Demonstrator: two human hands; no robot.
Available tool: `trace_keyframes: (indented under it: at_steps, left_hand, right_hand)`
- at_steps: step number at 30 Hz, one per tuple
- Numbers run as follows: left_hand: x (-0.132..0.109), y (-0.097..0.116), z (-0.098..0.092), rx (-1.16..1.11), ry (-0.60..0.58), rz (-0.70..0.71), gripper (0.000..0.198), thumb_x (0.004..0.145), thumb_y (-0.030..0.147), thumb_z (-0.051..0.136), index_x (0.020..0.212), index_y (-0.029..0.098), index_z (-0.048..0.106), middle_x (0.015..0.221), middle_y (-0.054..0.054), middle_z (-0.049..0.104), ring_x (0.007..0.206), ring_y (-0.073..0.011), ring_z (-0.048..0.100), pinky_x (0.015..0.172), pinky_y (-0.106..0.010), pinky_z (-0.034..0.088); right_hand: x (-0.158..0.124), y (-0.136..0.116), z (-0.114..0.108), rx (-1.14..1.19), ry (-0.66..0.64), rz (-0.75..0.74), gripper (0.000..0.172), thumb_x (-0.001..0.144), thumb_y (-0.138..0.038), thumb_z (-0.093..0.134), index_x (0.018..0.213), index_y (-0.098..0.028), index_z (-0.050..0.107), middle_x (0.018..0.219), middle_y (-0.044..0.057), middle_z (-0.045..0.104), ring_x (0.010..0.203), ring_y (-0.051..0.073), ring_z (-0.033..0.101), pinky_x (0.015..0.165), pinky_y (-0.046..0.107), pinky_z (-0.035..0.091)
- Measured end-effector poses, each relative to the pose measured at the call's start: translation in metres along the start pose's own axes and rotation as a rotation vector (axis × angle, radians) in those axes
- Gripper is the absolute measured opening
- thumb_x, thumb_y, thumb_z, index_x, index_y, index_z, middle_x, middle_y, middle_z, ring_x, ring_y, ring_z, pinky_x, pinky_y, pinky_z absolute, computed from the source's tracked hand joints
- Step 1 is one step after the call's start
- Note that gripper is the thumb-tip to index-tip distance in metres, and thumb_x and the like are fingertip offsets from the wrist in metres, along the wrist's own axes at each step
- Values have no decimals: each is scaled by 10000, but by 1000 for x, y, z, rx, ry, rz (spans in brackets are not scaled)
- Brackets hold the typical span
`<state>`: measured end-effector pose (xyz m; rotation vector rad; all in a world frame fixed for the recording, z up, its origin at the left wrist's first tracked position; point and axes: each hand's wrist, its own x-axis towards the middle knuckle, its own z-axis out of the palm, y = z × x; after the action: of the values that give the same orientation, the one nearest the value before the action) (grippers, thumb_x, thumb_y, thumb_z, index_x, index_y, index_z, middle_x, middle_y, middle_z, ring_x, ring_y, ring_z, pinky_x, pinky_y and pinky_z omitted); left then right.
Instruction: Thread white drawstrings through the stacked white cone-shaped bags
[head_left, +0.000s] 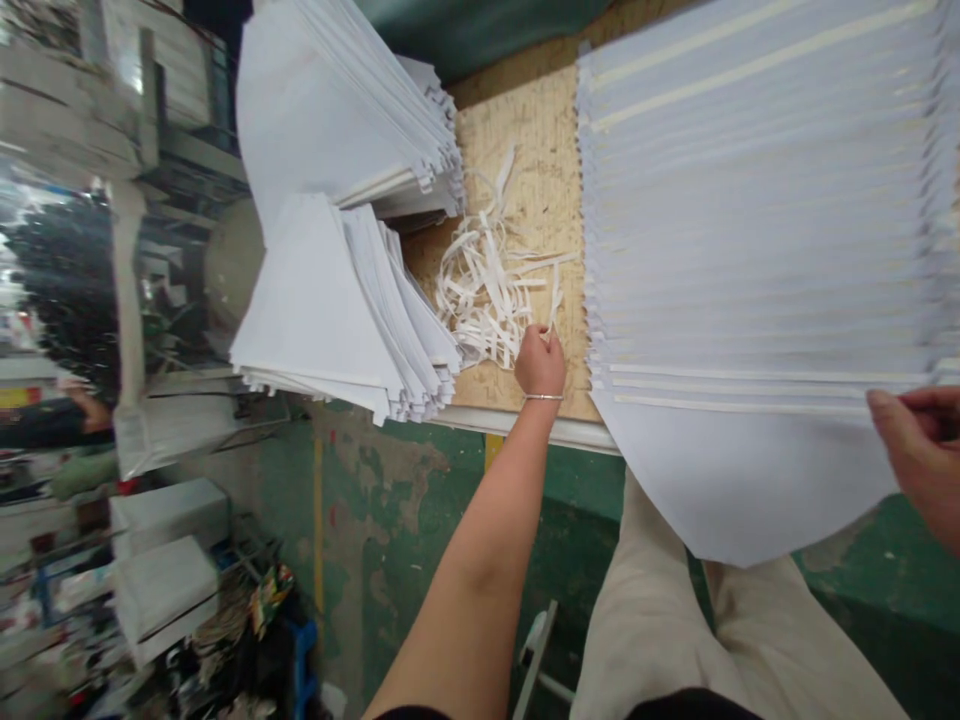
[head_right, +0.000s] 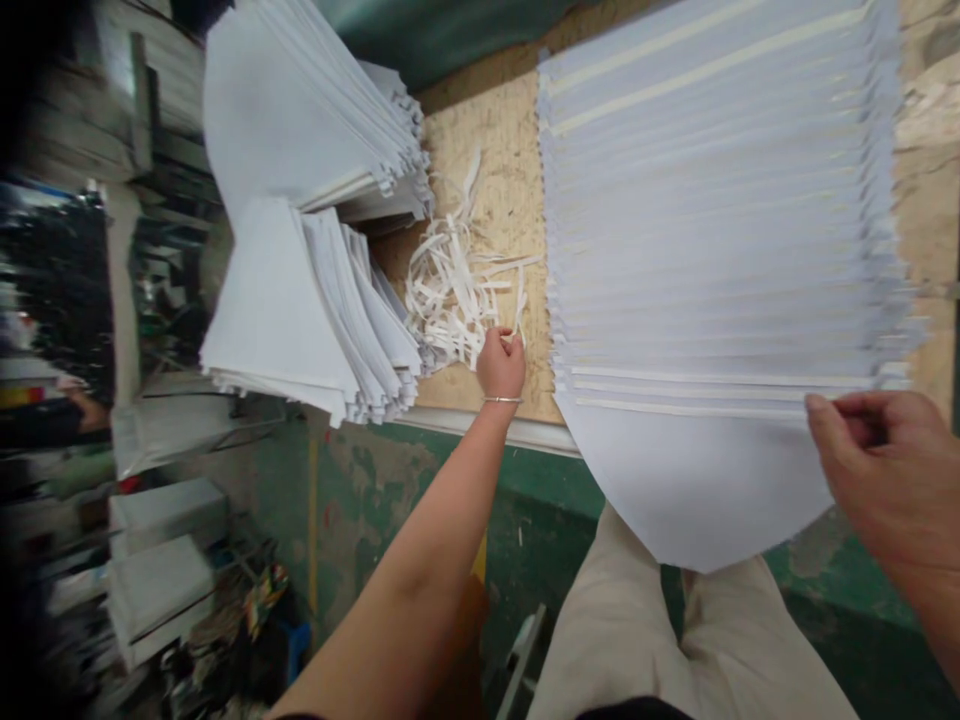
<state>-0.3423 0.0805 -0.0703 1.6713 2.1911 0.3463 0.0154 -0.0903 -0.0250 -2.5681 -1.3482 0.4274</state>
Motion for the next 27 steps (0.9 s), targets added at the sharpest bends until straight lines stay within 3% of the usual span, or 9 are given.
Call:
trace_keyframes:
  at_steps: [4,8,10,14,17,19,21,24,27]
  left_hand:
    - [26,10,3,48,-32,14,48,861,233,567,891,197,578,866,-74,647,803,-207,590,696,-302,380]
    - [27,-4,-11,-144,1,18,104,805,168,592,715,189,544,798,-36,620,801,-167,564,747,-278,401]
    - [14,-13,-23,-333,-44,-39,112,782,186,619,698,181,545,754,-15,618,755,-142,555,735,-257,411]
    - [-31,-21,-49,-704,-302,-207,150,792,304,633,782,169,570,744,-15,671,632,-108,539,646,-240,413]
    - [-67,-18,-66,-771,-530,-151,186,785,332,658,808,169,572,748,-17,686,664,-112,577,673,-241,432]
    - [-87,-16,-75,-714,-639,-63,191,781,335,678,795,167,587,739,-13,672,681,-113,578,677,-239,433]
    - [-100,-17,-80,-672,-691,-17,193,791,342,677,788,166,598,741,-10,659,678,-110,564,664,-236,426]
    - [-109,-21,-82,-711,-737,-51,211,800,360,673,791,167,589,747,-9,647,677,-109,554,652,-233,421]
    - [-111,-26,-80,-742,-770,-90,224,794,363,680,778,163,581,735,-6,629,651,-99,525,634,-228,406]
  right_hand:
    - [-9,-29,7,85,-43,-44,317,817,-553,558,881,-244,593,674,-3,581,621,184,576,593,300,393]
    - [-14,-43,16,179,-77,-152,275,834,-502,591,881,-232,613,674,-14,591,614,152,570,585,266,402]
    - [-18,-58,20,262,-109,-279,233,870,-446,583,905,-222,638,748,-5,627,648,140,581,611,257,421]
    - [-33,-112,26,445,-200,-579,224,959,-328,510,1083,-220,661,1017,42,658,903,163,612,817,283,457]
    - [-45,-159,28,406,-212,-811,329,984,-258,460,1293,-231,572,1301,69,571,1212,224,497,1018,387,363]
    - [-52,-180,31,338,-262,-876,398,982,-252,466,1376,-210,493,1383,85,514,1332,259,384,1084,463,272]
    - [-56,-188,36,299,-363,-840,338,972,-290,498,1292,-195,550,1245,90,606,1272,273,443,1090,513,231]
    - [-62,-179,43,300,-541,-737,166,953,-345,531,958,-224,645,909,38,654,970,231,575,996,493,324]
    - [-70,-165,41,347,-552,-729,138,926,-318,544,853,-219,608,1034,58,617,1034,232,544,954,446,360]
